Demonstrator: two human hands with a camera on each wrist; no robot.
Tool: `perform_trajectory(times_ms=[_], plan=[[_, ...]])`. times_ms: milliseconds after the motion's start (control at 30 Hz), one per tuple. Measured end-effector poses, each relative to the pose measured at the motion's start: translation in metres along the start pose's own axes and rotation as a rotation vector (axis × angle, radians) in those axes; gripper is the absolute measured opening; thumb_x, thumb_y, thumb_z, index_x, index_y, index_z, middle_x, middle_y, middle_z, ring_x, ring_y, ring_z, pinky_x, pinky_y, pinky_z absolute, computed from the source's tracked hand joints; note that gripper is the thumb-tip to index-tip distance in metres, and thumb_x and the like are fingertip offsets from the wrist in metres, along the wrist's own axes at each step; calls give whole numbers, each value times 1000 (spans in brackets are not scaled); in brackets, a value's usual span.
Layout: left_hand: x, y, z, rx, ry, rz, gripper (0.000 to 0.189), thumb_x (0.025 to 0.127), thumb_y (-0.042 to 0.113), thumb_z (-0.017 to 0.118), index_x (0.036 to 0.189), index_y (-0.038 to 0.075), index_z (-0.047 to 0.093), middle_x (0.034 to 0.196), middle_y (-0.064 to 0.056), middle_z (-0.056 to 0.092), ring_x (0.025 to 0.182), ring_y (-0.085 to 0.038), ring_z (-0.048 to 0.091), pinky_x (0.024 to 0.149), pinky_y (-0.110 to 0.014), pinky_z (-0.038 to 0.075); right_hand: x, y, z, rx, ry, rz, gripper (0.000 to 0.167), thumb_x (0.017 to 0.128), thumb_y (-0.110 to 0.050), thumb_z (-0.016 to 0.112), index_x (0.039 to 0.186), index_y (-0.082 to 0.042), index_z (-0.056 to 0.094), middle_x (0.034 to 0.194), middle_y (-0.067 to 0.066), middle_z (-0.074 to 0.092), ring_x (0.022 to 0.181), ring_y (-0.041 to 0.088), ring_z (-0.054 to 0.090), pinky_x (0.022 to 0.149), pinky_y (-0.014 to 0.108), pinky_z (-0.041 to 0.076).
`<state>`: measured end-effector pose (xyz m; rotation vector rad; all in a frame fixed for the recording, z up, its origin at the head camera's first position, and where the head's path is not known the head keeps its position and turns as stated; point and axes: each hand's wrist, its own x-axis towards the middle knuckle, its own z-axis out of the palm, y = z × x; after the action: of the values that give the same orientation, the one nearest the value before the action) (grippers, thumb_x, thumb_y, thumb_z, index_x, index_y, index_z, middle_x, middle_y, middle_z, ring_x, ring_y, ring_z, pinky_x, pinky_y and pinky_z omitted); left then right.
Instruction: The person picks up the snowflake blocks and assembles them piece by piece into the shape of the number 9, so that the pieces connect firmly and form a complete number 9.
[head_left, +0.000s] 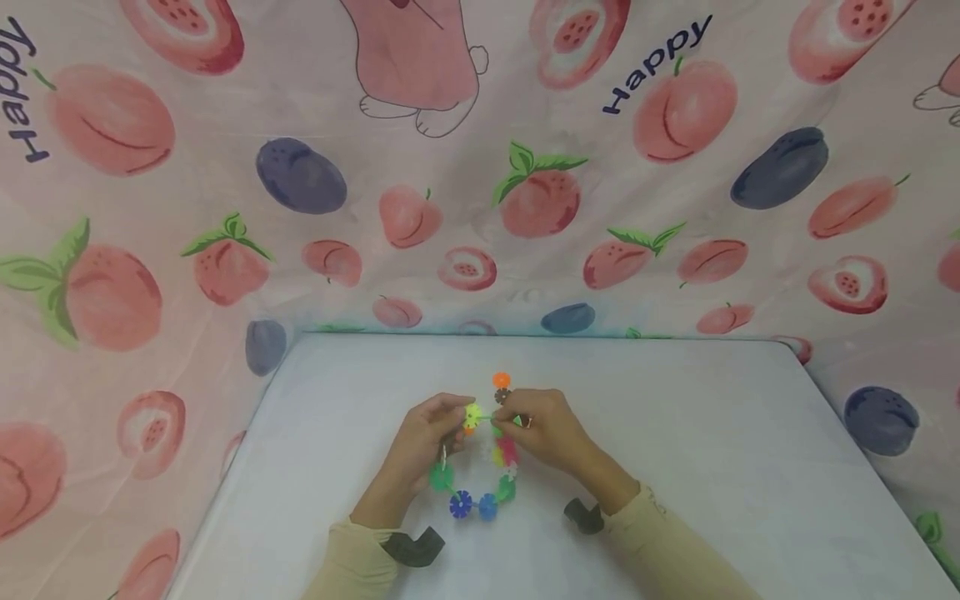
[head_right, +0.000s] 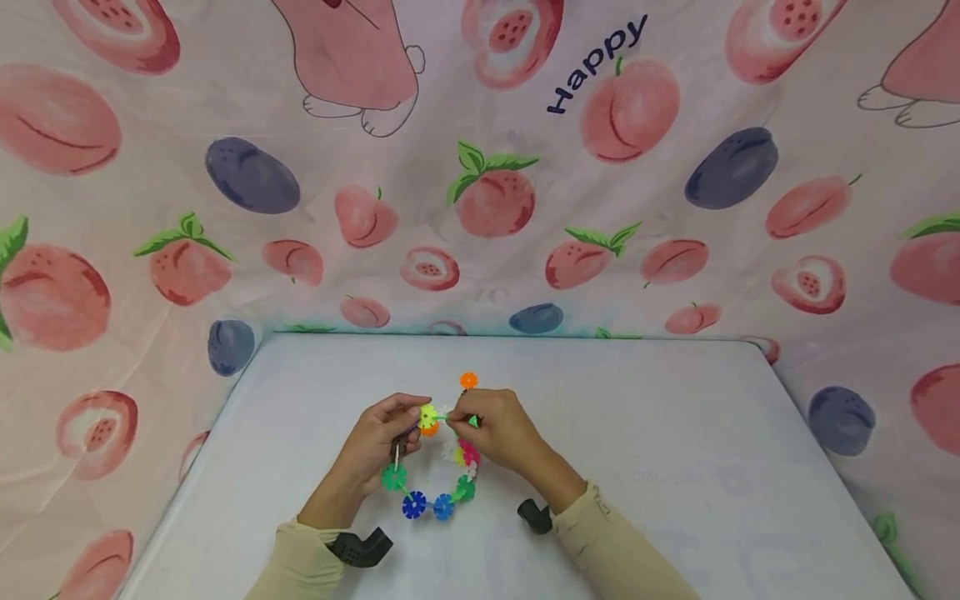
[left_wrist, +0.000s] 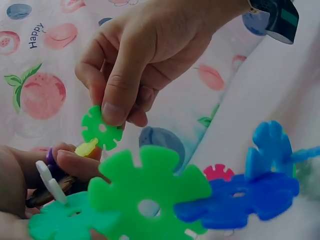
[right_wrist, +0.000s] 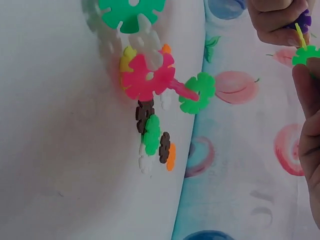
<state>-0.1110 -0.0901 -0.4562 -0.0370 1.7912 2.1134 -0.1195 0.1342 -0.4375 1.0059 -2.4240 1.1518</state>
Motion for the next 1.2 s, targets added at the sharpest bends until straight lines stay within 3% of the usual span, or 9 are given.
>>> perform_trajectory(times_ms=[233,367,467,633,733,800,933,1067,1200], plan=[[-1,-1,1,-26,2,-29,28,102,18,61,128,9,67,90,0,62,76,-13,57,73,-25,52,-3,4,7,-1,54,-84,15,81,0,81,82,-13,73,76,-4,72,67,4,61,56,26,54],[-2,2,1,-34,-8,-20,28,103,17,59,129,7,65,87,1,63,75,-13,57,74,-26,52,-2,7,7,9,48,-63,11,83,-6,82,85,-15,76,81,-5,75,69,5,63,57,26,54],[-3,4,0,-36,-30,-6,31,104,18,57,132,4,61,82,2,63,75,-13,57,74,-26,52,-2,10,4,83,-12,70,11,85,-16,83,95,-18,77,91,-6,77,80,10,67,65,28,57],[-4,7,-4,-93,-47,0,35,104,22,60,133,2,57,78,4,64,75,-11,60,74,-26,55,-4,23,-2,229,-122,493,24,97,-36,70,118,-24,71,119,-2,74,112,19,67,91,41,58],[-4,8,-6,-141,-47,-3,33,103,22,62,130,5,58,77,4,65,74,-11,61,75,-26,57,-6,33,0,291,-168,701,35,101,-46,62,124,-21,69,125,0,71,110,19,68,94,42,58],[-3,7,-6,-160,-41,-5,30,102,22,63,128,7,59,78,3,65,75,-11,62,75,-26,57,-9,40,3,342,-175,788,38,100,-48,62,123,-18,70,122,1,71,104,19,69,91,40,59],[-2,5,-6,-158,17,9,22,102,19,61,123,11,62,80,1,66,78,-13,64,79,-29,59,-14,50,5,435,-184,890,32,100,-41,63,116,-16,72,113,1,72,99,17,69,90,39,58],[-2,3,-7,-146,69,22,19,103,16,59,121,11,62,80,0,67,79,-14,65,79,-30,59,-16,48,0,480,-201,923,27,97,-34,66,116,-15,73,113,1,73,103,18,68,94,39,58],[-3,3,-8,-135,66,8,21,104,17,56,123,11,62,81,-1,62,76,-15,59,72,-27,55,-15,42,-4,536,-177,913,27,95,-26,70,116,-9,72,115,5,72,104,19,68,93,39,59]])
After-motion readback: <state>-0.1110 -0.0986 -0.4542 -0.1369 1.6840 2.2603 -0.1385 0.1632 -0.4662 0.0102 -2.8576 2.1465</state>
